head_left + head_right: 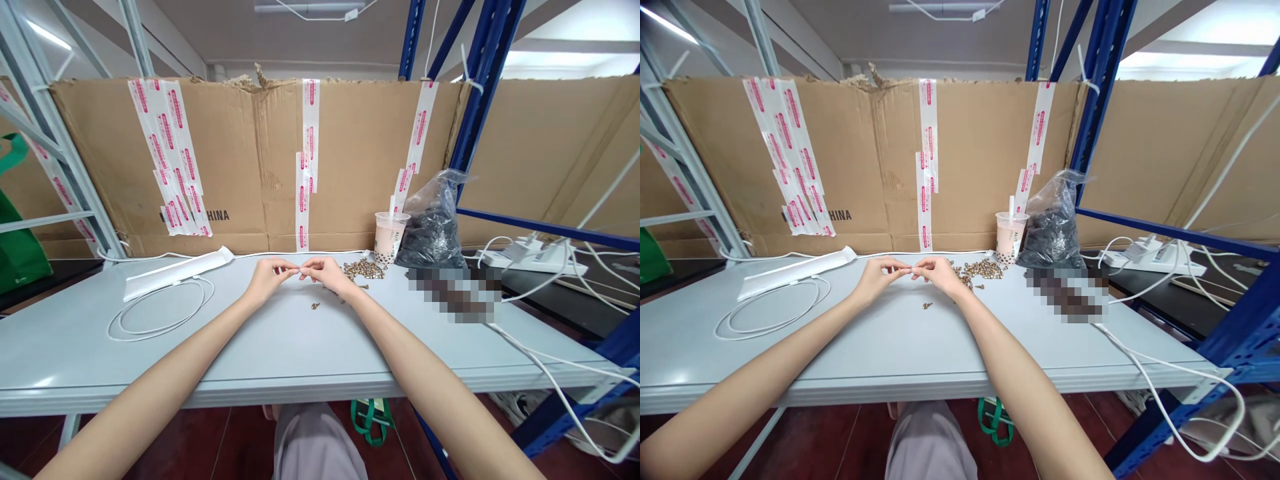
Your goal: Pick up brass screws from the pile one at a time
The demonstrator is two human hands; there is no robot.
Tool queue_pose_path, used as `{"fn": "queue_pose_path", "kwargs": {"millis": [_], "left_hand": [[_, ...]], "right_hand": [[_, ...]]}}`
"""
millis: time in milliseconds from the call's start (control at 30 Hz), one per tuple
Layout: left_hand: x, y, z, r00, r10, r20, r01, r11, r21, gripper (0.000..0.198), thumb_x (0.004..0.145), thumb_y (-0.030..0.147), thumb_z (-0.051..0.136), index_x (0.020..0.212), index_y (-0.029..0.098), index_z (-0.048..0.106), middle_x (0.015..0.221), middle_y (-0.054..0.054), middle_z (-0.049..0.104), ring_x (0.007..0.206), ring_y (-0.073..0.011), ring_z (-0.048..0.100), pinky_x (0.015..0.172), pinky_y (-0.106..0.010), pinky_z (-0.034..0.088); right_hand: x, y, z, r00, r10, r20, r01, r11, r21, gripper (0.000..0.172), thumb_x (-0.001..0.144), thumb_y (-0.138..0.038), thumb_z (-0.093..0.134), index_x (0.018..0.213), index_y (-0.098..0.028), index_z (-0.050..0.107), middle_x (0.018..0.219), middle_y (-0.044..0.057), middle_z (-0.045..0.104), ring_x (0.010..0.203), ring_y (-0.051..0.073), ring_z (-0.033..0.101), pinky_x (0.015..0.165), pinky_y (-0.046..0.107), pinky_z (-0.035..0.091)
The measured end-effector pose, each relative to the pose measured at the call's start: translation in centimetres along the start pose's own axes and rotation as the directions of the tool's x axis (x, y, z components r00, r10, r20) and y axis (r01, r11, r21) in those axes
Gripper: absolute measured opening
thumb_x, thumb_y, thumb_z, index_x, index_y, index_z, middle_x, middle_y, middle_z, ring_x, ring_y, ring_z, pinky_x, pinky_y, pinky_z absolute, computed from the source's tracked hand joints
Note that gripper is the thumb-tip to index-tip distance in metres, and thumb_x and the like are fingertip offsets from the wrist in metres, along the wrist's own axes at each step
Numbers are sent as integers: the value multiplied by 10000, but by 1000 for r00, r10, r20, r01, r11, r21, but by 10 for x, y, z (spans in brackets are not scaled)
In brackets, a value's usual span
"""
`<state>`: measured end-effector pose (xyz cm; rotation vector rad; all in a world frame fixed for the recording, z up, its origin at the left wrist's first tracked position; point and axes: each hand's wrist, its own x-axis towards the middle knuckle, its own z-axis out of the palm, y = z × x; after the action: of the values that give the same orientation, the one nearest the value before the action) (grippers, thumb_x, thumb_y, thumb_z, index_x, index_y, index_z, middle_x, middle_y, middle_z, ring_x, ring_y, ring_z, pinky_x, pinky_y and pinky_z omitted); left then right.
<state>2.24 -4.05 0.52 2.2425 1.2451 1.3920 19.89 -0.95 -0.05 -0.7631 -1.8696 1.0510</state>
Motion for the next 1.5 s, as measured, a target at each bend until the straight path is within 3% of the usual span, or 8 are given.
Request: {"fn": "queue_pose_path", "kwargs": {"millis": [167,333,567,667,867,1000,1267,1500], "left_hand": [[0,0,0,992,124,-32,-122,989,79,135,727,323,637,778,221,711,752,-25,689,664,-147,512,621,-271,389],[0,-2,-1,987,147,-72,-141,987,78,116,733,309,637,742,213,702,734,-23,687,682,-152,513,625,-273,397],[0,2,0,984,132,-119,-131,991,15,153,682,353,676,690,201,695,710,-27,678,665,-146,493,599,-267,394],[0,4,-1,986,124,-113,-125,992,0,149,676,347,679,684,199,695,706,-25,674,673,-147,497,607,-265,395],[1,3,-3,990,42,-137,-44,999,-12,143,660,325,687,709,191,697,711,-27,663,661,-144,493,608,-263,399],[1,1,-3,994,36,-108,-39,999,-29,131,656,310,687,691,184,693,688,-30,653,654,-142,493,599,-260,394],[1,0,-2,991,46,-125,-51,998,-30,170,636,343,703,675,179,689,697,-36,659,645,-141,492,594,-264,391],[2,2,-3,995,30,-94,-34,998,-50,187,643,361,690,690,180,687,717,-37,667,671,-145,512,601,-265,387]], "right_hand": [[-3,-5,2,1000,18,-6,-18,999,29,291,702,-425,596,737,-136,617,712,40,639,535,75,388,511,222,306],[-8,-14,6,998,45,35,-46,999,13,284,730,-429,574,752,-146,572,733,23,624,558,73,396,527,219,295],[-10,-17,8,992,52,117,-51,999,-6,281,781,-416,520,756,-140,568,764,35,606,585,78,430,545,222,308],[-9,-16,9,993,64,101,-65,998,7,283,778,-420,522,747,-144,578,759,36,603,582,81,422,538,223,306],[-10,-14,5,987,65,145,-66,998,6,300,754,-452,544,804,-163,609,812,39,628,596,87,430,526,219,292],[-10,-13,1,985,31,169,-32,999,0,277,736,-428,577,794,-158,610,785,35,628,605,90,430,532,217,297],[-11,-16,-1,975,59,216,-55,998,-24,386,812,-508,446,814,-156,604,797,49,630,613,93,471,543,220,322],[-12,-18,1,972,30,233,-22,999,-38,328,815,-460,463,788,-154,578,790,40,608,606,92,465,534,217,318]]}}
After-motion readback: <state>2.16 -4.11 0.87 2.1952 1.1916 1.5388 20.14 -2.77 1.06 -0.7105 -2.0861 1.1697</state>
